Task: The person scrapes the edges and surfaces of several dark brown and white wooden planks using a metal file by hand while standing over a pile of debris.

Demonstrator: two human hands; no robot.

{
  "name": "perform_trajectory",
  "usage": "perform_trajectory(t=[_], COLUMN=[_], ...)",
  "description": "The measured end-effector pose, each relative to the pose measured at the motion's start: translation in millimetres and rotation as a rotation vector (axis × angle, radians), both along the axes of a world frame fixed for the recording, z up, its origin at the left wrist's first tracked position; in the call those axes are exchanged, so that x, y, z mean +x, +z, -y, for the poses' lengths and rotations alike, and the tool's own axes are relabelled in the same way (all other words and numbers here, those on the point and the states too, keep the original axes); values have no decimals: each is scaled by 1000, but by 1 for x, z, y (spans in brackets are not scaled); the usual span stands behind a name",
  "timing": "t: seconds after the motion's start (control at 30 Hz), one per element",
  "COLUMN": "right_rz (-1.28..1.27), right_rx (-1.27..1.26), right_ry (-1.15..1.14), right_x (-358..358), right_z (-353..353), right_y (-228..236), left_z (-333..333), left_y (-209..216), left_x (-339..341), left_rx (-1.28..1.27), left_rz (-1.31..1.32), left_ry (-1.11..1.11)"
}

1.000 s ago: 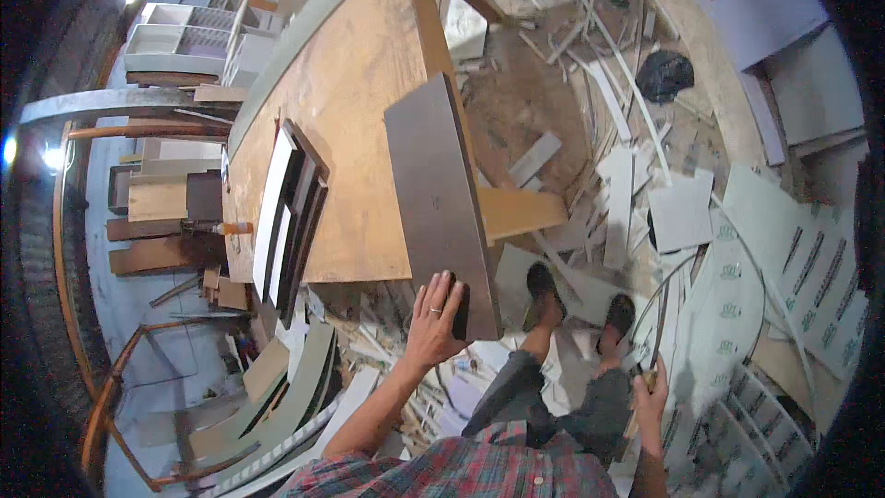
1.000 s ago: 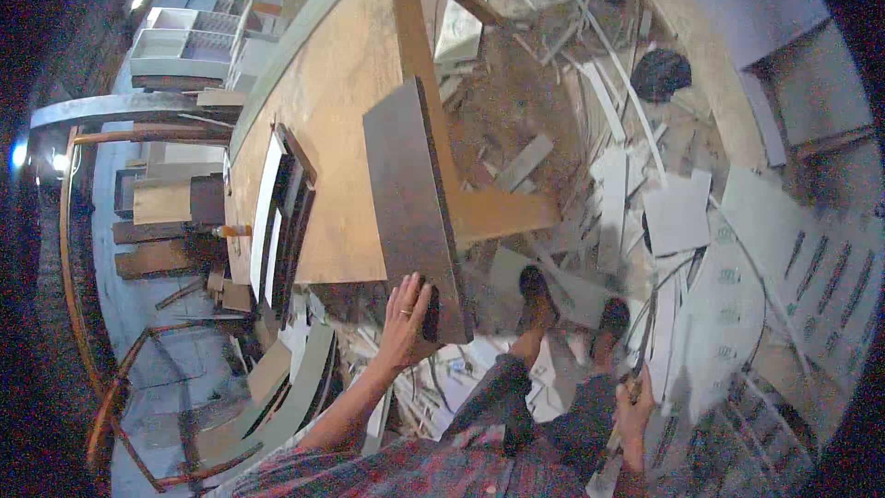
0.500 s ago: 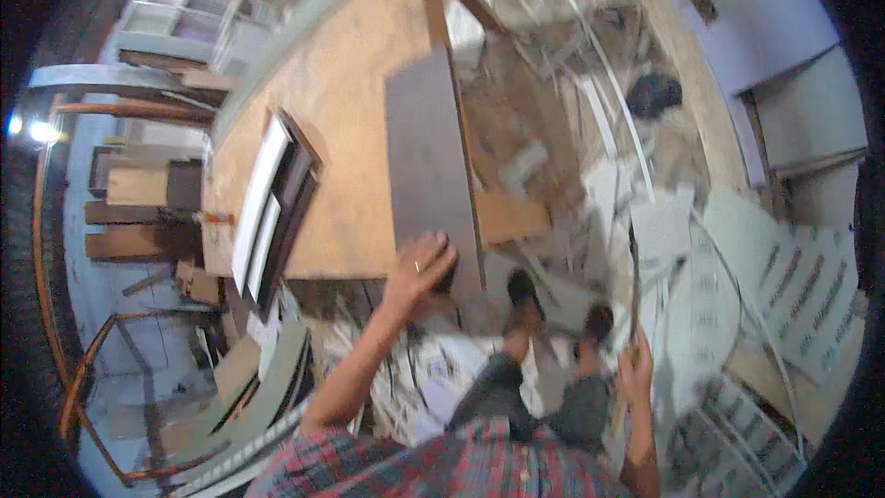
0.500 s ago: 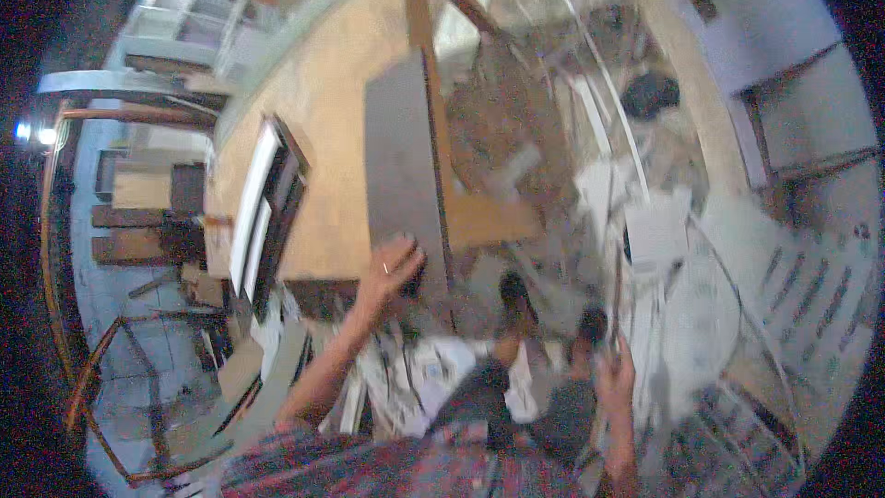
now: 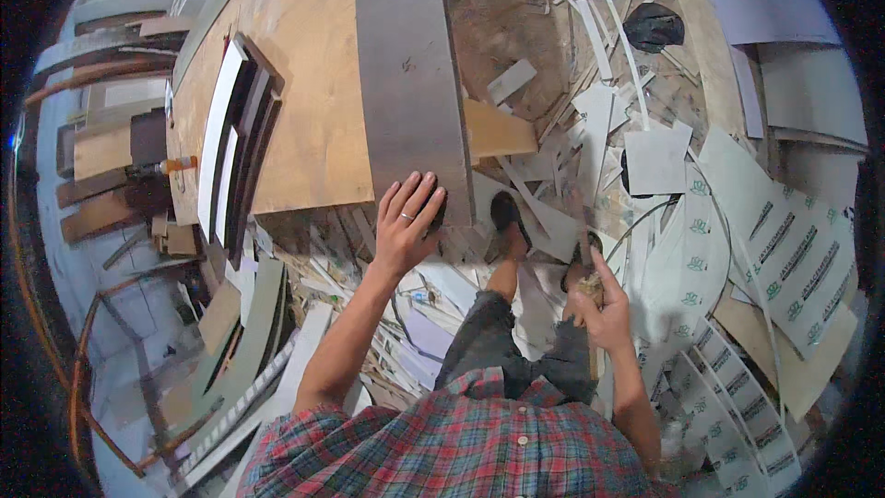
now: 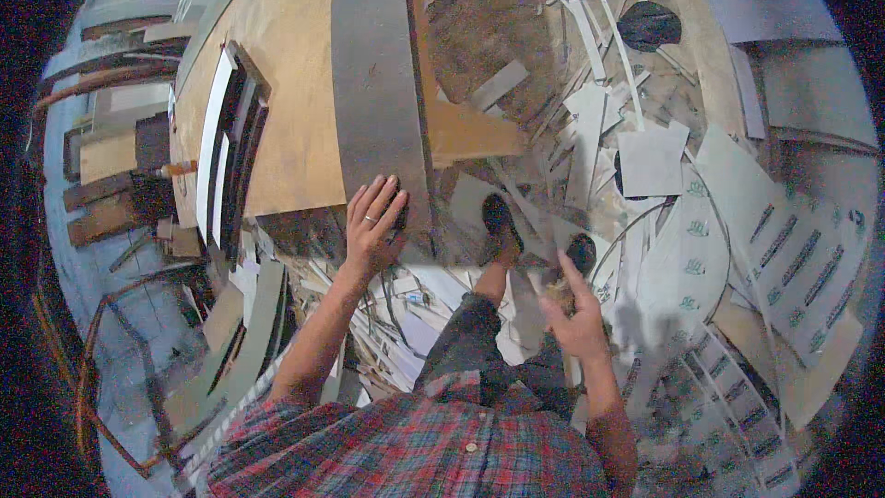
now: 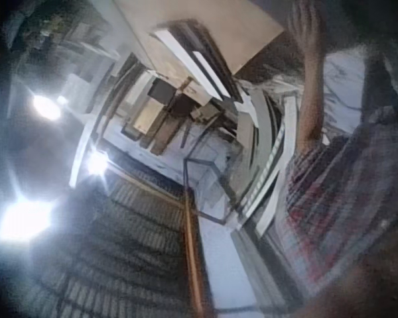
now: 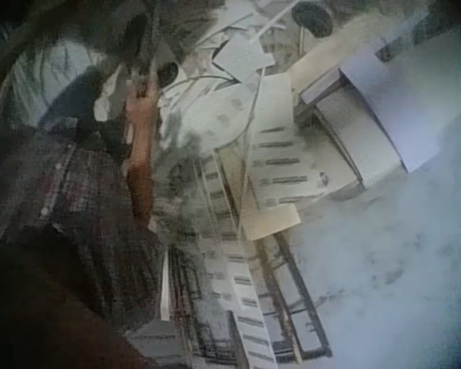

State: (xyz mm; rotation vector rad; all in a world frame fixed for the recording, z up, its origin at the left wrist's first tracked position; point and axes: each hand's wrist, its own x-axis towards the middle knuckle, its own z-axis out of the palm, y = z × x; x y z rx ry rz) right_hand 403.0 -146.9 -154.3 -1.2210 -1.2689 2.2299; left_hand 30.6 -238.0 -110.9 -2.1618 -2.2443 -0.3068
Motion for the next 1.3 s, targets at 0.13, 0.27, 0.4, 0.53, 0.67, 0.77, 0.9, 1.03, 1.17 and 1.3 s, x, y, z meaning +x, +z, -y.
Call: perform_trajectory(t=[0.13, 0.27, 0.4, 0.53, 0.67, 0.77, 0.9, 1.03, 1.17, 1.3], right_rz=[-3, 27, 41, 104, 151, 132, 111, 179, 90, 160], right_rx=[100, 116, 279, 579, 419, 557, 680, 709, 856, 818], right_ry=[173, 223, 298, 464, 544, 600, 719, 608, 596, 699], right_x=[-26, -48, -63, -75, -78, -80, -96, -84, -101, -102], right_z=[-15, -37, -53, -71, -76, -80, -92, -122, -109, -119], right_y=[16, 28, 27, 44, 66, 64, 59, 69, 51, 58], left_z=[3, 1, -12, -25, -43, -53, -56, -52, -56, -52], left_y=[-17, -13, 0, 18, -8, -21, -30, -30, -28, -26], left_x=[4, 8, 3, -24, -84, -89, -91, -94, -88, -89], left_rx=[78, 23, -128, -175, -26, 38, 62, 39, 61, 46], left_rz=[-60, 7, 81, 347, 331, 394, 420, 449, 451, 448], left_ry=[10, 24, 62, 57, 300, 289, 255, 284, 296, 311])
